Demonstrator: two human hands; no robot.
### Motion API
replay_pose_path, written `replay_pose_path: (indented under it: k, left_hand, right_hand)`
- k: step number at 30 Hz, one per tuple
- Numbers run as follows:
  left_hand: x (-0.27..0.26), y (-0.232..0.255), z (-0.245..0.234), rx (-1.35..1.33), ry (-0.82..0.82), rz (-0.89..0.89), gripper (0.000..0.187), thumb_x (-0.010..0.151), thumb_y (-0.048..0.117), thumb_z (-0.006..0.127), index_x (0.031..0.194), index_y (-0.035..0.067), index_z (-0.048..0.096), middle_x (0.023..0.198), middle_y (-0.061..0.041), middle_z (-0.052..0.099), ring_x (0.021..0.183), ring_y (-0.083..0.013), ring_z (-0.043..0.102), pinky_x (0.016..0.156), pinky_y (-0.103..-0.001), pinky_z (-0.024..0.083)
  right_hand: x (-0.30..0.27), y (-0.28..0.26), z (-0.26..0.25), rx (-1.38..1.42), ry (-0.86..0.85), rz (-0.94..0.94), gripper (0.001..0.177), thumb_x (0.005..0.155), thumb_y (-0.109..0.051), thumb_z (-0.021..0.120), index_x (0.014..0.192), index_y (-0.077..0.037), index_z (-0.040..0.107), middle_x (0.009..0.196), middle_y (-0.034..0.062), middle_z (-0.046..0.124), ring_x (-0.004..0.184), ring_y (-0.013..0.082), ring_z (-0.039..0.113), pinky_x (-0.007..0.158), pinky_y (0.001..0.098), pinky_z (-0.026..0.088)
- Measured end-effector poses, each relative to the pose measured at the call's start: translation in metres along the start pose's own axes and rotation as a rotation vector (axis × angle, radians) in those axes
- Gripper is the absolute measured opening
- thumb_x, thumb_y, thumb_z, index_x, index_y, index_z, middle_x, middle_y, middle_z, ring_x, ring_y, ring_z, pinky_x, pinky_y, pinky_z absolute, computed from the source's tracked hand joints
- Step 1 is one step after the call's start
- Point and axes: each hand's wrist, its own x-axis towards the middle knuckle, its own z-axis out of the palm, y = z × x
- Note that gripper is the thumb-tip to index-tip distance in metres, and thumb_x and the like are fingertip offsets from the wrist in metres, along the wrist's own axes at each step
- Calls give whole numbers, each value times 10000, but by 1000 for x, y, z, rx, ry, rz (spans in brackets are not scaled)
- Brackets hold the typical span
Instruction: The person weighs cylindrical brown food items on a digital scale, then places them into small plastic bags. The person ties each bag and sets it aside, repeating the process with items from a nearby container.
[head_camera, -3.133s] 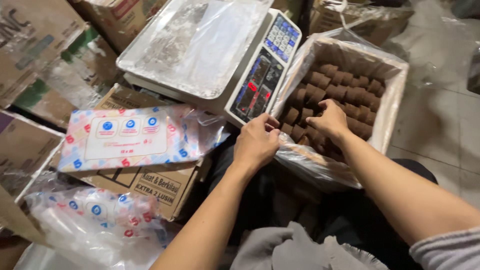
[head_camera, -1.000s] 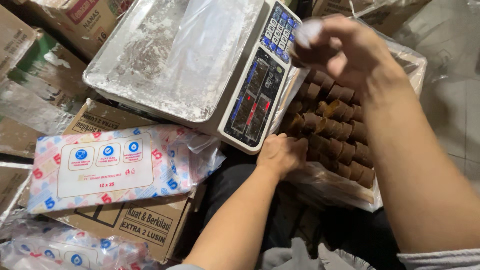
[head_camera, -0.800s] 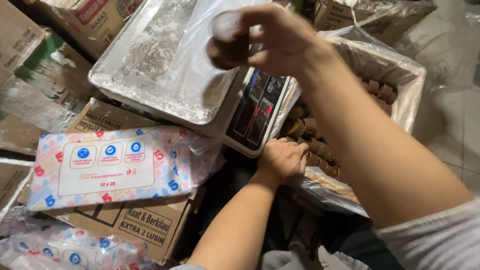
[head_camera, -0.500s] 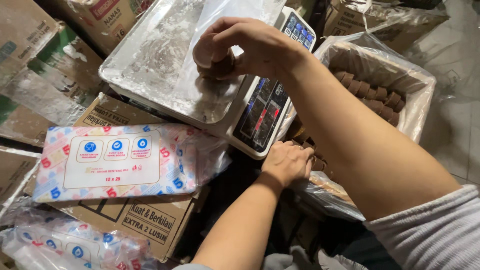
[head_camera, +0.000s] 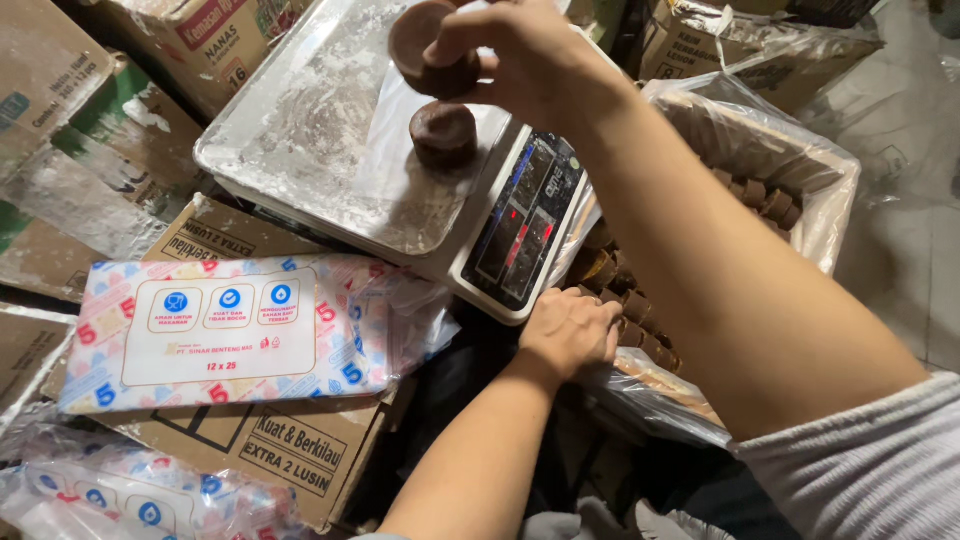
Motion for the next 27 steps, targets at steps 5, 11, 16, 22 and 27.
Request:
replay_pose_path:
  k: [5, 11, 16, 22, 27]
  left_hand:
    - [0, 1, -3, -15, -25, -13, 148, 805, 304, 673, 856, 186, 747, 795, -45, 759, 825, -265, 711, 739, -441, 528]
    - [-1, 2, -2, -13, -25, -10, 121, 812, 274, 668, 855, 199, 752, 767, -49, 751, 798, -259, 715, 725, -436, 531]
    - [-1, 1, -2, -34, 79, 15, 105, 805, 262, 669, 841, 198, 743, 757, -43, 745, 756, -259, 712, 692, -425, 537]
    - [4, 3, -9, 57, -310, -83, 199, 858, 349, 647, 780, 192, 740, 807, -77, 740, 755, -292, 713, 650, -433, 542]
    - [3, 5, -8, 45, -59, -13, 150, 816, 301, 643, 826, 185, 738, 802, -44, 757, 838, -263, 711, 754, -442, 526]
  right_hand:
    - [11, 29, 5, -62, -17, 16, 318, 760, -31, 767, 1060, -31, 664, 966, 147, 721, 902, 257, 749, 823, 414, 655]
    - [14, 45, -1, -591, 137, -146, 284, 821, -152, 759, 1080, -37, 756, 944, 73, 785, 892, 158, 746, 779, 288, 600]
    - [15, 40, -10, -895, 307, -41, 330, 865, -288, 684, 1096, -66, 763, 899, 56, 752, 818, 148, 732, 730, 295, 583]
    - [-39, 13, -82, -600, 489, 29, 315, 944, -312, 630, 1153, -79, 669, 984, 16, 703, 898, 133, 669, 757, 326, 557]
    - [-125, 61, -164, -818, 415, 252, 362, 818, -96, 763, 1173, -26, 760, 1065, 120, 783, 830, 151, 699, 676, 310, 544]
